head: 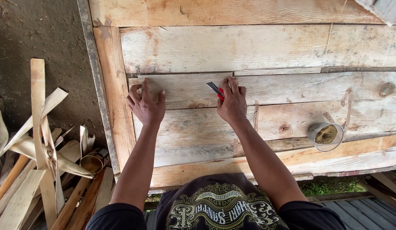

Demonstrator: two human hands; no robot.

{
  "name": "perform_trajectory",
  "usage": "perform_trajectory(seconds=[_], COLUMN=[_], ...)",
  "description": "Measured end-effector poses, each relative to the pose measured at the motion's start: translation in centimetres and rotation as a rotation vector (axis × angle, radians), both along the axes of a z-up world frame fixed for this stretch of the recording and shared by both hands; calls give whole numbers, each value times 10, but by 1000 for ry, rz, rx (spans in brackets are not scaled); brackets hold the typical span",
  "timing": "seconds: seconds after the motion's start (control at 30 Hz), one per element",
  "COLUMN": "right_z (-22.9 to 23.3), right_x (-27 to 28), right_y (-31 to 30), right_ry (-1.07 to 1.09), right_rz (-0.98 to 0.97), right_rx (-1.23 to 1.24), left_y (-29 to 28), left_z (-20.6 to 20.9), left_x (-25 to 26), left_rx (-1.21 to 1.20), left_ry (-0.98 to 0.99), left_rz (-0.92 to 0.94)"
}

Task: Applying glue to thin wood slats and attaching them to a larger wooden panel, then trimming with a utility knife.

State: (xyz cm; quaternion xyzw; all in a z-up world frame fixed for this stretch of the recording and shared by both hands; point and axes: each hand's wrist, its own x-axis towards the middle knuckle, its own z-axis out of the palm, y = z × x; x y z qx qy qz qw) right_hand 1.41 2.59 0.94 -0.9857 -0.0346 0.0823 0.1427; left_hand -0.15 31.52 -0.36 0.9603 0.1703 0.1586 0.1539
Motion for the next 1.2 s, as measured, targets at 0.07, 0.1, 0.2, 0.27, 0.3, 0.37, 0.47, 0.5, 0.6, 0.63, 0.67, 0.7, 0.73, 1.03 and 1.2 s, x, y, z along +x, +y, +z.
perform_trajectory(seconds=[0.07,0.1,0.2,0.27,0.3,0.37,0.47,0.5,0.6,0.63,0.67,0.7,0.73,1.03,1.2], right_z=[6,9,3,-2,-4,7,4,-2,4,8,12,15,7,-21,-22], right_x=[3,6,0,0,-1,-2,0,2,1,0,-1,-1,-1,-2,-4], right_y=[2,4,1,-3,-6,1,9,13,18,23,27,34,34,35,32], right_ry=[40,78,39,6,-26,-48,-71,-74,-80,-81,-77,-74,-74,-91,-118], right_rz=[-8,-9,2,39,63,81,85,77,105,106,113,122,124,88,96], right_rx=[-10,-19,-11,-18,-29,-26,-52,-74,-49,-51,-56,-60,-59,-44,-58], left_y=[0,0,-1,-1,-2,-1,-1,1,5,8,10,14,15,15,14], left_z=[0,-1,-6,-4,-3,-1,-6,-9,-13,-13,-14,-14,-12,-1,-3], left_x=[-1,-1,-2,-3,-4,-5,-4,-5,-4,-4,-4,-4,-3,-1,0], left_rx=[9,19,19,23,23,33,52,68,66,64,54,47,47,-13,-55], left_ry=[5,7,-15,-22,-29,-23,-6,4,33,32,34,36,36,122,148], left_rz=[-7,-7,-11,-10,-21,-20,-12,1,28,29,43,58,60,94,112])
